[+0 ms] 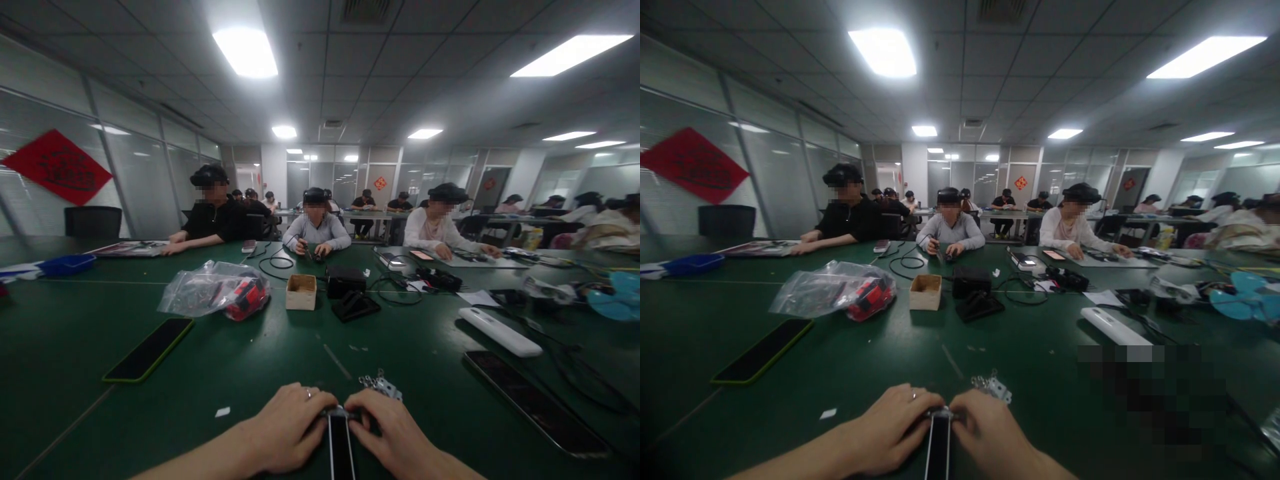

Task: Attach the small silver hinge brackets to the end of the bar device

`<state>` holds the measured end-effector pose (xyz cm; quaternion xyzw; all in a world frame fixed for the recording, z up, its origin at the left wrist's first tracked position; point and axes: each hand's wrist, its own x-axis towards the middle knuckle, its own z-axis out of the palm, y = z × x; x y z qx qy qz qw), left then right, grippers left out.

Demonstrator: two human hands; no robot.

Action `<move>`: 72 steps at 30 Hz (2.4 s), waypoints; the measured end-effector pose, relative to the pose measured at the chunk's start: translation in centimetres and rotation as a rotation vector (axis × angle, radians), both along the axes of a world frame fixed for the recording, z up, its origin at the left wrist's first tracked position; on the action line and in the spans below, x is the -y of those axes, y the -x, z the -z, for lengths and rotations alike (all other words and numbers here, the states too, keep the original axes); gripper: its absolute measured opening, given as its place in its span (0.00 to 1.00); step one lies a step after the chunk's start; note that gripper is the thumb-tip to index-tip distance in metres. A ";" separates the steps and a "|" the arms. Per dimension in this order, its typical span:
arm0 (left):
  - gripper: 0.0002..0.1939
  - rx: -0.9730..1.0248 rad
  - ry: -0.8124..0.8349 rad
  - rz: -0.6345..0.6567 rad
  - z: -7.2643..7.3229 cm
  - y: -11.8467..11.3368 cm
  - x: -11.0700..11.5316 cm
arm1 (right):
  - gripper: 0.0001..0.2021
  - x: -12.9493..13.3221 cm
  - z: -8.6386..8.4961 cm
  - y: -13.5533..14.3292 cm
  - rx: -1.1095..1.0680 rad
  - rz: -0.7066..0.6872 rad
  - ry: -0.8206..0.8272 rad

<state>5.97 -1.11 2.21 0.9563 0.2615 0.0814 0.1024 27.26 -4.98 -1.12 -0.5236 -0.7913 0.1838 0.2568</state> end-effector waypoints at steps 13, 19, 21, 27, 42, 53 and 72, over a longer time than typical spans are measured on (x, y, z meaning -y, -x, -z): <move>0.15 -0.008 -0.002 0.013 0.2 -0.1 -0.2 | 0.10 0.4 -0.9 -0.1 0.011 -0.030 0.008; 0.15 -0.021 -0.010 0.007 0.6 0.0 -0.2 | 0.09 0.5 -0.1 -0.3 -0.006 -0.059 -0.042; 0.15 -0.018 -0.006 0.005 0.5 0.0 -0.3 | 0.08 0.5 -0.2 -0.3 0.001 -0.061 -0.057; 0.15 -0.021 0.004 0.014 0.4 0.1 -0.3 | 0.08 0.5 -0.6 -0.1 0.013 -0.056 -0.092; 0.15 0.004 0.035 0.003 0.4 0.2 -0.3 | 0.08 -0.5 -3.9 -3.5 0.172 0.000 -0.577; 0.16 0.006 0.031 0.018 -0.1 0.0 -0.2 | 0.06 -1.0 -0.7 -4.4 0.255 0.183 -0.221; 0.15 0.014 -0.006 0.040 0.3 -0.2 -0.4 | 0.09 -1.3 -0.3 -5.1 0.296 0.258 -0.277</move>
